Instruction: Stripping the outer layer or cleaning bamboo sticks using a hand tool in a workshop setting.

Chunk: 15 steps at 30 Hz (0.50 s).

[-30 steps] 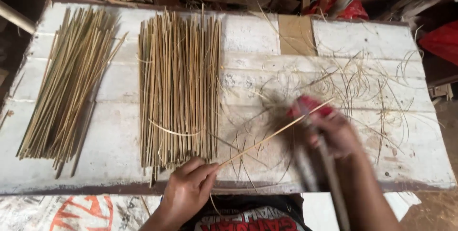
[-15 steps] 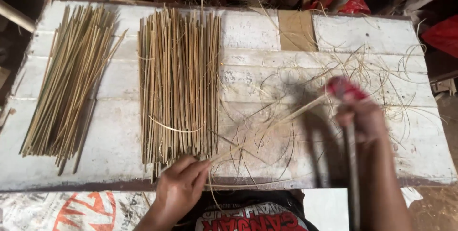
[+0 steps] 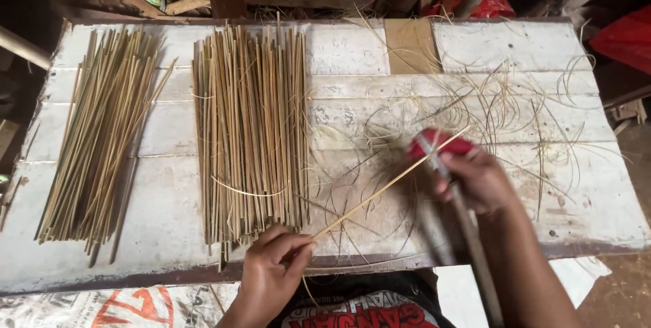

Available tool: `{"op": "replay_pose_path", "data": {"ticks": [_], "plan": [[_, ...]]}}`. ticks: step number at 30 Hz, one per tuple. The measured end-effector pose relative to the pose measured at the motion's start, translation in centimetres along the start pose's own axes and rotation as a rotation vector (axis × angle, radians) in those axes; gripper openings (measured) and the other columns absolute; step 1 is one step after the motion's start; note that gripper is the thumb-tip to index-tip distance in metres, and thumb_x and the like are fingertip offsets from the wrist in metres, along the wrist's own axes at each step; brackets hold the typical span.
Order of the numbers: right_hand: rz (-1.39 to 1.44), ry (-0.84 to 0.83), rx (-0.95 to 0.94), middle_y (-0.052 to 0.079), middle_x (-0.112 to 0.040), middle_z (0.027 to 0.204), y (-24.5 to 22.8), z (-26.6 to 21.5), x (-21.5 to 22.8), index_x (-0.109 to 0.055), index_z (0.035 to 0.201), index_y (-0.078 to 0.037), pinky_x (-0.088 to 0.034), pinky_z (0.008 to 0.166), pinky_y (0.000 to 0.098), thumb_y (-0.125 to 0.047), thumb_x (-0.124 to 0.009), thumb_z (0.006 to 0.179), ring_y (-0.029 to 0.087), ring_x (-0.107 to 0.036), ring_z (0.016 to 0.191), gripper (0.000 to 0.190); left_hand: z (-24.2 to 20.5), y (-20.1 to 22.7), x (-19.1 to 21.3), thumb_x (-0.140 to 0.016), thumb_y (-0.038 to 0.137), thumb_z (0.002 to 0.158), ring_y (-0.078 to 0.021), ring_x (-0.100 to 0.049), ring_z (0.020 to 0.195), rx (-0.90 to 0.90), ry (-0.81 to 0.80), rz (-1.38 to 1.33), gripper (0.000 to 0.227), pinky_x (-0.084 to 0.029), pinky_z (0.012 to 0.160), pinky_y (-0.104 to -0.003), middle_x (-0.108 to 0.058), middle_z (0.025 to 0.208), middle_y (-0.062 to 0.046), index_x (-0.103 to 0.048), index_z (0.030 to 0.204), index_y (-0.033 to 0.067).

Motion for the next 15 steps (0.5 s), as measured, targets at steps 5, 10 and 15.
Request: {"op": "replay_pose_path", "data": {"ticks": [5,10,15], "plan": [[-0.027,0.580,-0.006,0.007,-0.062,0.067,-0.8,-1.0,-8.7,-0.066,0.137,-0.009,-0.040,0.033,0.0223,0.005,-0.058,0.072,0.013,-0.054,0.043,0.067,1.2,-0.4,-1.6,-0.071,0.006,0.085,-0.0126,-0.065,0.060,-0.060,0.098,0.215,0.008,-0.057,0.045,-0.018,-0.067,0.077,-0.006,-0.074,0.092,0.0023],[0.071,-0.090,-0.160,0.020,-0.073,0.073,4.9,-1.4,-9.8,-0.066,0.120,0.008,-0.054,0.036,0.0253,-0.006,-0.069,0.090,0.020,-0.066,0.046,0.033,1.4,0.4,-1.5,-0.070,0.003,0.085,-0.0130,-0.062,0.060,-0.095,0.061,0.157,0.006,-0.051,0.044,-0.021,-0.066,0.078,-0.006,-0.073,0.090,0.0027],[-0.227,0.165,0.051,0.010,-0.068,0.069,-4.1,0.0,4.3,-0.060,0.140,-0.004,-0.051,0.034,0.0188,-0.004,-0.057,0.098,0.009,-0.058,0.042,0.042,-0.5,-0.9,1.1,-0.076,0.004,0.078,-0.0089,-0.061,0.057,0.068,-0.021,0.011,0.008,-0.055,0.043,-0.017,-0.070,0.081,-0.004,-0.075,0.086,0.0042]]}}
Point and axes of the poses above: each hand's wrist, its own z-axis towards the middle knuckle, its own x-axis out of the back of the hand, y = z × x, the point moved 2 cm from there along z, towards the middle knuckle
